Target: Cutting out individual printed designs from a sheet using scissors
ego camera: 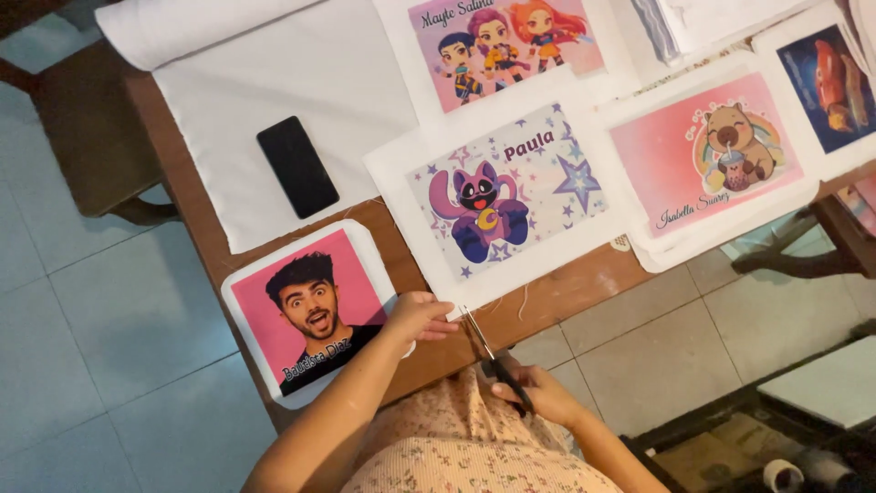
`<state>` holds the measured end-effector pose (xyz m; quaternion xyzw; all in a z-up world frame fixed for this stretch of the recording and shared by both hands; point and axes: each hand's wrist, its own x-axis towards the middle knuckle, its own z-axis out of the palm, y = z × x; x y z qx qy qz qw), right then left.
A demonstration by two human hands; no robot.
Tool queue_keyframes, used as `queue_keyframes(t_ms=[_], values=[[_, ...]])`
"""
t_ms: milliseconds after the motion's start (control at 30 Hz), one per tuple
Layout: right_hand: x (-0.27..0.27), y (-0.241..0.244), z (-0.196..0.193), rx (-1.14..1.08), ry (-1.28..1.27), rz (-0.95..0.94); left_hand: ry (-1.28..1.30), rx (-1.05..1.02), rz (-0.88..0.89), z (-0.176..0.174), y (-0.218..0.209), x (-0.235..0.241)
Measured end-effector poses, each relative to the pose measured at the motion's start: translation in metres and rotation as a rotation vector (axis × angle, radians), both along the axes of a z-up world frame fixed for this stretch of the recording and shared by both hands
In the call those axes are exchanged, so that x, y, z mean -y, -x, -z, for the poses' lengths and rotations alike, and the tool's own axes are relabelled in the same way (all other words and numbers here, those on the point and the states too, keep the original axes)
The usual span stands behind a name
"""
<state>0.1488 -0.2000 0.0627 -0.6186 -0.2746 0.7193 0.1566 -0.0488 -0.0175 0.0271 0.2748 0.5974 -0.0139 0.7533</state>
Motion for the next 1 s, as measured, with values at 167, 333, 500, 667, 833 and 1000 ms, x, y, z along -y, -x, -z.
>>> queue_keyframes(t_ms=[167,333,500,667,833,1000], values=[[-0.012,0.017,0.001,-0.046,-0.111,0.037,-0.019,0.005,0.025,-0.007,-0.001,-0.001],[-0.017,0.026,0.001,0.043,-0.146,0.042,-0.043,-0.016,0.104,-0.022,-0.002,-0.004],[-0.003,0.037,0.033,-0.035,-0.051,0.332,-0.059,0.086,0.137,0.004,0.008,-0.001],[-0.001,0.039,0.036,-0.035,-0.064,0.361,-0.061,0.092,0.156,-0.004,0.009,-0.003],[-0.005,0.038,0.038,0.01,-0.088,0.29,-0.078,0.096,0.171,0.0,0.009,-0.001],[-0.013,0.042,0.016,-0.007,-0.075,0.327,-0.077,0.107,0.171,-0.005,0.01,-0.002]])
